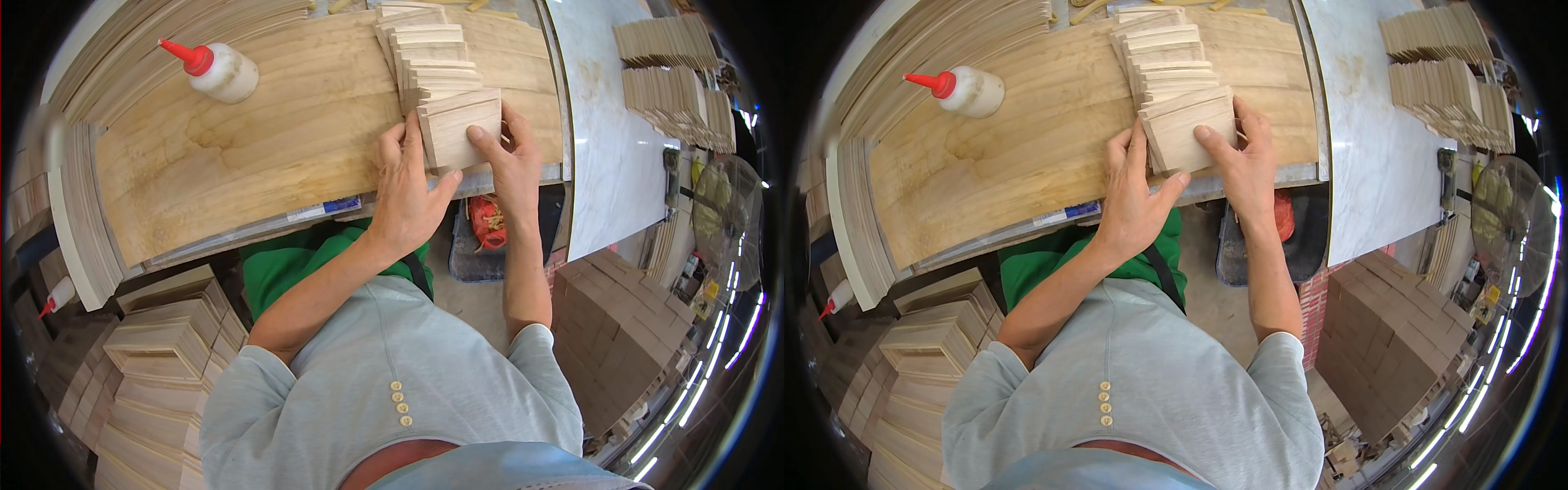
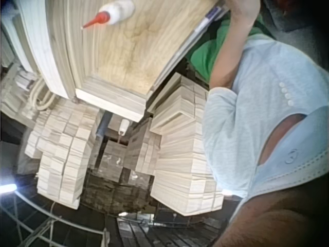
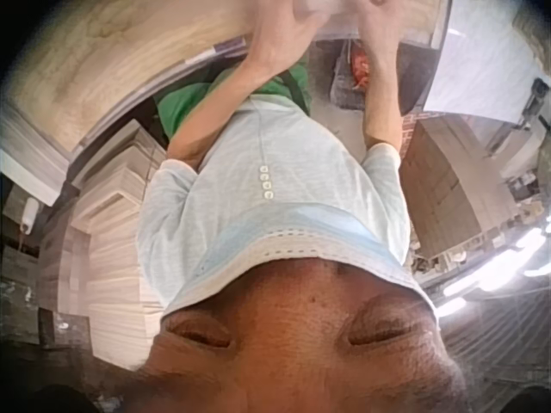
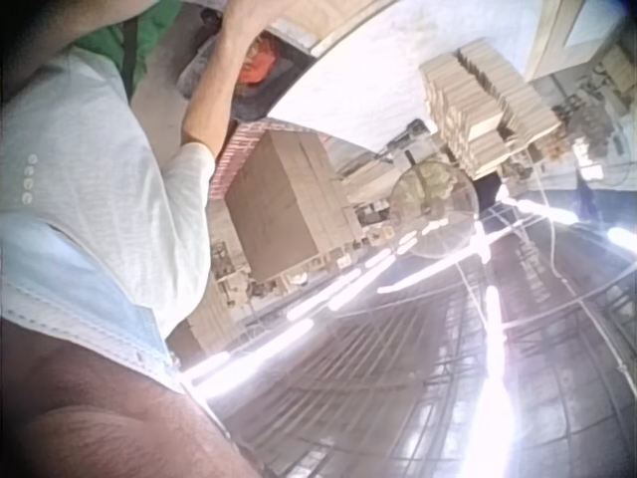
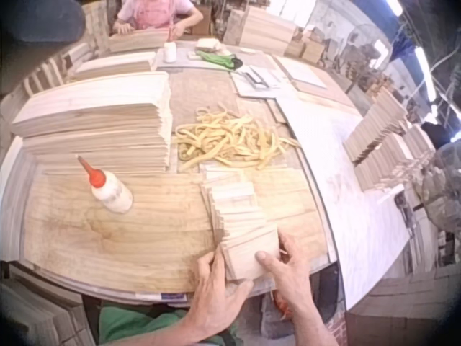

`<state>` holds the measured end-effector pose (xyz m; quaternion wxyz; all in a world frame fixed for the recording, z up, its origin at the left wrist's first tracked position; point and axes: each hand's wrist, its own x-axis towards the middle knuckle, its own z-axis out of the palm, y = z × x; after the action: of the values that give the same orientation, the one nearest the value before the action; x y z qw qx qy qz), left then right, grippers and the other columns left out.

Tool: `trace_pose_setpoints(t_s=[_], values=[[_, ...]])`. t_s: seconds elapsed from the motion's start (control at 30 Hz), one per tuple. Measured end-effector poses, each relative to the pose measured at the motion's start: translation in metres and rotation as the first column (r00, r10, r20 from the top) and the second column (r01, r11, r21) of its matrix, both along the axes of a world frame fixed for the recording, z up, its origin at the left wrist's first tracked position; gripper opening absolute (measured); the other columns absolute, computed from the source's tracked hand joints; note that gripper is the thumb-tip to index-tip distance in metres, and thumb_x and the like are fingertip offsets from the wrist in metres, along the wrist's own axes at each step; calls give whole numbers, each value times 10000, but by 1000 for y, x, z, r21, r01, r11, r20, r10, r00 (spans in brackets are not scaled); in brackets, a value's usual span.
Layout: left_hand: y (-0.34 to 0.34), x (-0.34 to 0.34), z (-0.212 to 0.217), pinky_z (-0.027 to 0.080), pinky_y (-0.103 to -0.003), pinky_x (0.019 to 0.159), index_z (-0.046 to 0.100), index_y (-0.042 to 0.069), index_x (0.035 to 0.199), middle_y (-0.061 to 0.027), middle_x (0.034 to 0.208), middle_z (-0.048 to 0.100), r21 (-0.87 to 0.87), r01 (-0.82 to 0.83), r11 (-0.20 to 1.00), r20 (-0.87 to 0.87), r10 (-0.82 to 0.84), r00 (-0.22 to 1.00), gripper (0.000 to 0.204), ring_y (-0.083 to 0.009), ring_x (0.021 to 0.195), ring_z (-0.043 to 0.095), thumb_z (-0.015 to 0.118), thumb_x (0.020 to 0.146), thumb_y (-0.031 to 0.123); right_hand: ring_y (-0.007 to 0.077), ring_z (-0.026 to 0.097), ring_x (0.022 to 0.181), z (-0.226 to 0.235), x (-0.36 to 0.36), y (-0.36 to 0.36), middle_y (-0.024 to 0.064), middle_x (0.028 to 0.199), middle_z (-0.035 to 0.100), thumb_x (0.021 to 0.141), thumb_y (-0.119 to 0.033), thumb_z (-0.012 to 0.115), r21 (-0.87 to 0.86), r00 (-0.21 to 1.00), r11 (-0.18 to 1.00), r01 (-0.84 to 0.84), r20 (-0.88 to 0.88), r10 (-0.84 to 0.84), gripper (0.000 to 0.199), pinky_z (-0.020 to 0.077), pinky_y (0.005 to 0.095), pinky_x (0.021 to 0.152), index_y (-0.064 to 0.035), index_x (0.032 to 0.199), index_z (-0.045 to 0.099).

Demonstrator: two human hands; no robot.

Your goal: The recorder applies glue to wooden slats and assembles them into small rectangular boxes.

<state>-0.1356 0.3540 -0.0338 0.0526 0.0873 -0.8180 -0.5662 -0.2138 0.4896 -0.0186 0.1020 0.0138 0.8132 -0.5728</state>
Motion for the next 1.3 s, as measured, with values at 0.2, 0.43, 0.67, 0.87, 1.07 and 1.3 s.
trace_pose_setpoints(t_s=[0.2,0.43,0.67,0.87,1.07,1.3], values=[[2,2,-3,311,-437,1015,216,-107,1392,-256,1276,319,0,20,1000,-1,-20,1000,831,-399,1180,351,703,757,119,252,494,1131,-9,3,6,156,1225,499,788,-208,719,47,998,999,0,-57,3,608,401,344,968,65,1279,486],[1,7,4,324,-424,1010,205,-108,1396,-258,1271,310,11,40,999,27,-41,999,839,-396,1183,348,700,757,116,252,496,1112,-4,10,4,155,1211,500,790,-198,711,25,999,999,28,-18,-28,608,412,346,945,56,1291,476],[6,15,0,337,-426,1001,186,-109,1400,-257,1270,312,-5,60,998,22,-60,998,845,-398,1169,366,696,763,115,249,503,1093,-9,16,8,153,1189,503,794,-187,708,79,995,997,9,-96,-1,595,408,348,939,44,1292,479],[7,15,-3,333,-428,1009,186,-109,1396,-251,1285,305,131,48,990,62,-57,996,840,-403,1186,357,694,767,116,259,502,1086,-13,18,11,161,1175,514,795,-200,709,101,995,995,9,-98,1,576,403,350,938,44,1271,494],[6,19,1,323,-426,1019,181,-102,1400,-252,1296,292,95,69,993,51,-74,996,839,-403,1205,341,690,768,113,247,498,1078,-13,21,13,150,1157,515,796,-216,713,98,995,995,1,-96,9,592,400,340,939,39,1281,489],[6,22,4,316,-420,1021,167,-105,1407,-248,1275,301,120,92,988,51,-98,994,847,-393,1194,342,687,775,117,240,503,1063,0,27,11,138,1144,513,799,-222,711,172,997,985,28,-70,-16,602,405,338,931,23,1300,483]])
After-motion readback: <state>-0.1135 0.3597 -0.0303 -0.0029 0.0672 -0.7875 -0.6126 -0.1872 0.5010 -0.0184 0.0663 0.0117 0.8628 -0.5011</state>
